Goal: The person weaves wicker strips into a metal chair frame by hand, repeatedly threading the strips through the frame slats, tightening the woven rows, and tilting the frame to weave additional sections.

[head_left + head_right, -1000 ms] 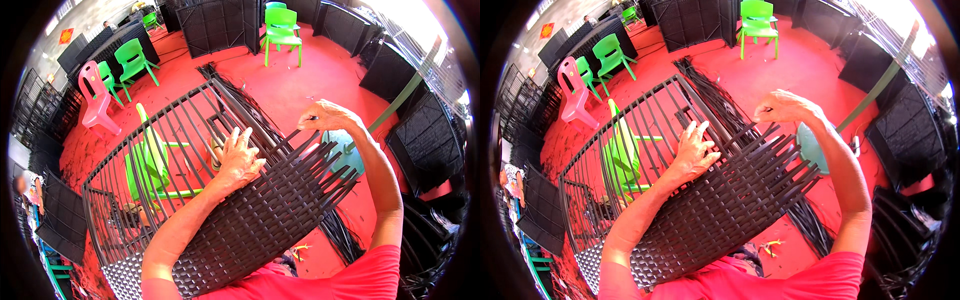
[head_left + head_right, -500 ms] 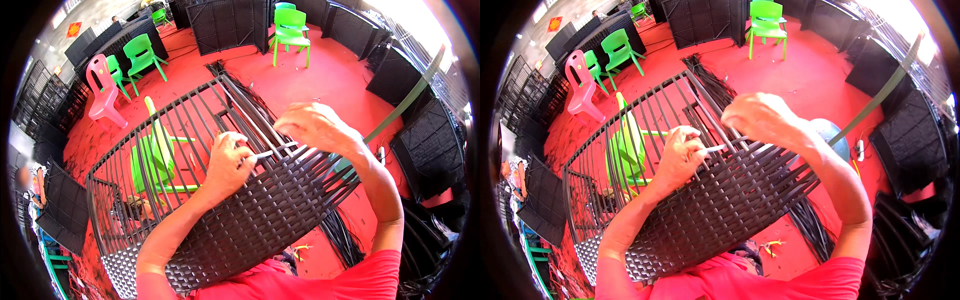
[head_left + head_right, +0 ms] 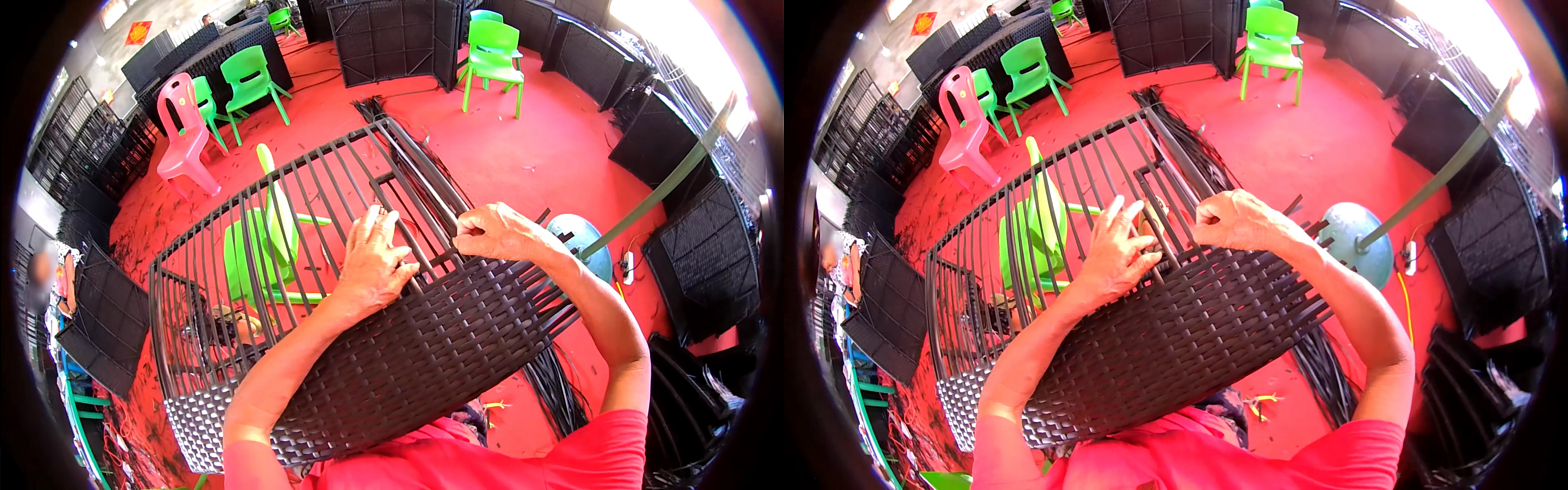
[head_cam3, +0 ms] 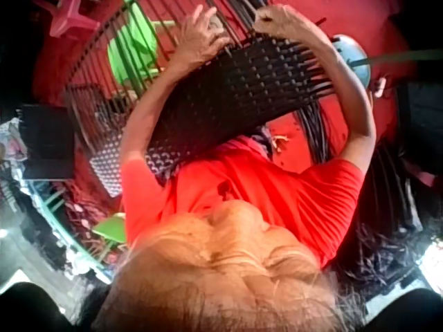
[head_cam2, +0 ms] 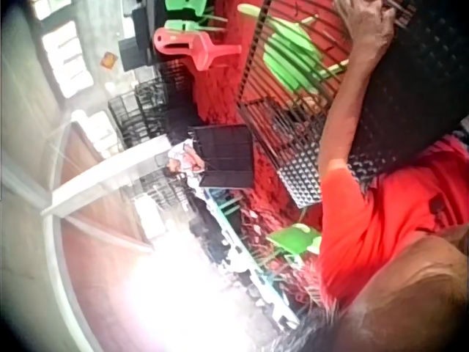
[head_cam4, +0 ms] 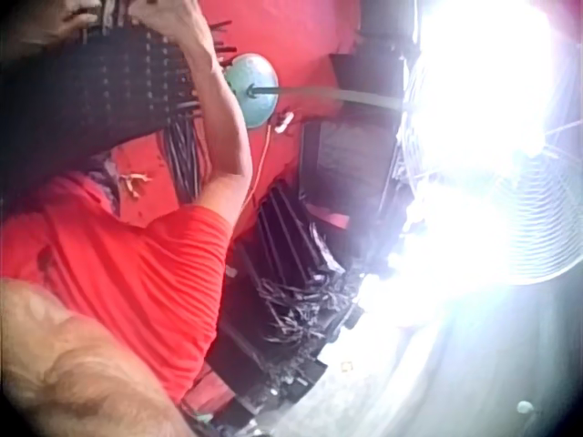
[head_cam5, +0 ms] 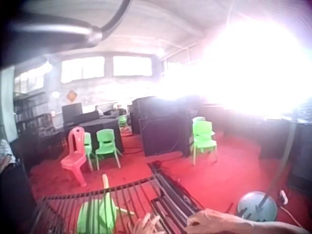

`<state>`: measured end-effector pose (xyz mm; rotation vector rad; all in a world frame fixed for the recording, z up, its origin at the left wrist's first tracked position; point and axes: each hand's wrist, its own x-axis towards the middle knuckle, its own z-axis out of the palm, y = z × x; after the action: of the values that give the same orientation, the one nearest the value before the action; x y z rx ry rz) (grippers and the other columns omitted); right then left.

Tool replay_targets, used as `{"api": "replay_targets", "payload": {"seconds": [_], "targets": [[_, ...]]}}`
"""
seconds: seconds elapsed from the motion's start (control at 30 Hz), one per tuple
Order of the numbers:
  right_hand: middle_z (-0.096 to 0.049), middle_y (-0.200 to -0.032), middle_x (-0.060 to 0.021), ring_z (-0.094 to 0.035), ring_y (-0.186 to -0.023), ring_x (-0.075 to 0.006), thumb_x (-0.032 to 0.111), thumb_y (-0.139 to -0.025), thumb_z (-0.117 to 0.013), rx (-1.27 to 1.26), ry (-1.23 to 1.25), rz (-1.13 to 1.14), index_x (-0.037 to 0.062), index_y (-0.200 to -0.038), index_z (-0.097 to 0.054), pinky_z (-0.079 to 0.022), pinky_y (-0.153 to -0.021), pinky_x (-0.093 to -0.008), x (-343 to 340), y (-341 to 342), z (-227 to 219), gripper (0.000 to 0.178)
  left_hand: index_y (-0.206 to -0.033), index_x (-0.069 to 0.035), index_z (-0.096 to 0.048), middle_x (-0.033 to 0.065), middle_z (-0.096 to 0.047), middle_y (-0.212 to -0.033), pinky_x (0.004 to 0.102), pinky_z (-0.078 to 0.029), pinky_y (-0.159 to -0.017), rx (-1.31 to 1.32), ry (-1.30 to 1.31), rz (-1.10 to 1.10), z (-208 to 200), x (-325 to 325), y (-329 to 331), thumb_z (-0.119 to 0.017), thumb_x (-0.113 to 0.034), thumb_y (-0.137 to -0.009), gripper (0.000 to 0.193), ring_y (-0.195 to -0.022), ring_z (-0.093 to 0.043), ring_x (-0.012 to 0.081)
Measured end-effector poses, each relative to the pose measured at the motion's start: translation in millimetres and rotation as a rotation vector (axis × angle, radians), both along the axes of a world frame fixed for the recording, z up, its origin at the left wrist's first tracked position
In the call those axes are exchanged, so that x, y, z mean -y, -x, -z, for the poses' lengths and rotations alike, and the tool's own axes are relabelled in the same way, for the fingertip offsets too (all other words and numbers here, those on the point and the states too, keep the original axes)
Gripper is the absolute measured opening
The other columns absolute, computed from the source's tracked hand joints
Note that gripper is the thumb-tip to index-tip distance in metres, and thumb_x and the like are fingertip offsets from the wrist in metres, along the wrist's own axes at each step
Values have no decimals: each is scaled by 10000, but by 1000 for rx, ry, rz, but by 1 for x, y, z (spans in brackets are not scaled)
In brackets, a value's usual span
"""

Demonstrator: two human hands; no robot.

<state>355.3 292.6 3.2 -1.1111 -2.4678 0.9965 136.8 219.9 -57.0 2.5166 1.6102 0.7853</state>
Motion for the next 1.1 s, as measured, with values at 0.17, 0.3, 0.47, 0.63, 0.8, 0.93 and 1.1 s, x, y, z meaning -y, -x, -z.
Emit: {"api": "replay_targets", "payload": {"seconds": [0.17, 0.3, 0.47, 0.63, 0.8, 0.93, 1.1], "targets": [[-457, -519, -79, -432, -485, -123, 218, -731, -578, 37, -99, -29, 7, -693, -561, -373, -483, -316, 7, 14, 8, 215, -923, -51, -645, 178, -275, -1372, 517, -109, -1037, 25, 310, 58, 9, -11, -5, -569, -272, -782, 273, -1294, -123, 409], [-535, -584, -79, -509, -530, -150, 223, -762, -566, -49, -46, 12, 24, -754, -610, -394, -502, -299, 2, 7, 14, 203, -903, -21, -642, 130, -343, -1338, 438, -140, -1041, 448, 372, 53, -3, -9, -1, -640, -216, -724, 264, -1302, -135, 359], [-588, -671, -112, -547, -569, -178, 171, -811, -557, -130, -253, -28, 17, -916, -609, -428, -544, -309, 10, 17, 15, 193, -803, -46, -645, 53, -419, -1215, 380, -225, -1008, 508, 235, -15, -18, 18, 8, -641, -173, -715, 155, -1200, -290, 262], [-592, -726, -143, -576, -634, -268, 241, -848, -515, -198, -61, -237, 56, -880, -616, -447, -601, -341, 21, 46, 24, 213, -774, -66, -629, 89, -424, -1252, 375, -288, -970, 677, 389, -28, -25, 43, 38, -634, -175, -767, 110, -1158, -383, 198], [-503, -565, -86, -478, -526, -121, 249, -799, -585, -89, 307, -153, 7, -777, -582, -391, -523, -318, 20, 51, 20, 243, -889, -107, -674, 151, -411, -1264, 421, -207, -1019, 357, 215, -116, -13, 48, 44, -631, -309, -783, 233, -1261, -244, 317], [-463, -524, -98, -468, -493, -144, 194, -749, -585, -119, 95, -91, 0, -684, -543, -386, -514, -323, 25, 50, 20, 209, -943, -123, -653, 200, -296, -1347, 509, -145, -1027, -23, 3, -136, 3, 38, 32, -568, -246, -791, 213, -1266, -183, 418], [-542, -553, -50, -491, -522, -91, 195, -748, -566, 48, -20, -100, 10, -708, -597, -385, -501, -279, 31, 62, 22, 192, -884, -113, -664, 179, -271, -1373, 518, -140, -1026, 52, 222, -95, 8, 27, 30, -574, -240, -763, 198, -1284, -153, 411]]}}
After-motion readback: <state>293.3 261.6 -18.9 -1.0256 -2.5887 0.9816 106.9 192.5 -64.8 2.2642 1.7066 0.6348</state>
